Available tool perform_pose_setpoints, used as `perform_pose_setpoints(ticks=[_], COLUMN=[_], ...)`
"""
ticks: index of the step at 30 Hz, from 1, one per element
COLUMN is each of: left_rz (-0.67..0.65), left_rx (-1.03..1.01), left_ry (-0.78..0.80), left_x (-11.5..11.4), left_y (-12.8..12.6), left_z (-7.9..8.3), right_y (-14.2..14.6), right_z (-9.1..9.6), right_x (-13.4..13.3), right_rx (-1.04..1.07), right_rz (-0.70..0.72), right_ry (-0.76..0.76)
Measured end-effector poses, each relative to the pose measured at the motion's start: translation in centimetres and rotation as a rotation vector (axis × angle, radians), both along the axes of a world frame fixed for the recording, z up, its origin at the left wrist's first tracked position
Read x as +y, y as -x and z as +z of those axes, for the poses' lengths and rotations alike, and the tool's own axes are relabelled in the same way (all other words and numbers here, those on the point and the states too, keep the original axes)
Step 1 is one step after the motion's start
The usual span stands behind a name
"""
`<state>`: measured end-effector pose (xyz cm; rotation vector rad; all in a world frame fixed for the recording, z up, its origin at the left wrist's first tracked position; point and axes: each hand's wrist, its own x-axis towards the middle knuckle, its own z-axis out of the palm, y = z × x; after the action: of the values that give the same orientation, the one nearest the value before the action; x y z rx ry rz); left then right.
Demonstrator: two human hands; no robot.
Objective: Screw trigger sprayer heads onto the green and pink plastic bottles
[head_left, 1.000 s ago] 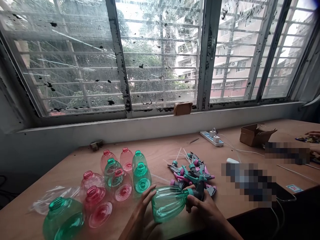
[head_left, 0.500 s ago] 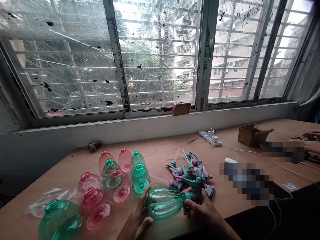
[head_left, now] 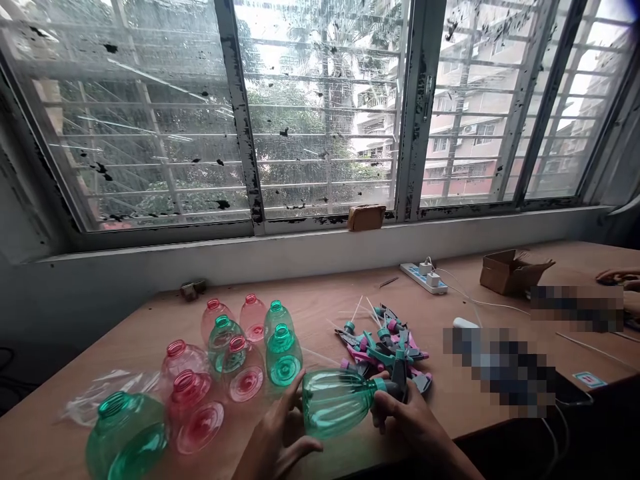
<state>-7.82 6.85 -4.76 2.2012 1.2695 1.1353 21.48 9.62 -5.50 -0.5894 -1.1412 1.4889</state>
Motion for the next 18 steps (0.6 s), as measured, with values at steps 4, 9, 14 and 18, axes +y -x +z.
perform_pose_setpoints(ticks=[4, 9, 14, 18], left_rz=[-0.035, -0.018, 0.060, 0.086], left_rx=[0.041, 0.050, 0.127, 0.168], left_ry=[0.021, 0.007, -0.194, -0.209], left_x=[0.1, -0.2, -0.9, -1.1], left_y=[0.3, -0.7, -1.3, -1.0], left_z=[0.0, -0.1, 0.6, 1.3], right_y=[0.0, -0.1, -0.1, -0.1], right_z=[0.1, -0.1, -0.1, 0.2], right_x=[0.0, 0.1, 0.1, -0.1], right_rx=[0.009, 0.026, 0.028, 0.018], right_rz=[0.000, -0.024, -0.012, 0.001], right_ry=[-0.011, 0.003, 0.025, 0.013])
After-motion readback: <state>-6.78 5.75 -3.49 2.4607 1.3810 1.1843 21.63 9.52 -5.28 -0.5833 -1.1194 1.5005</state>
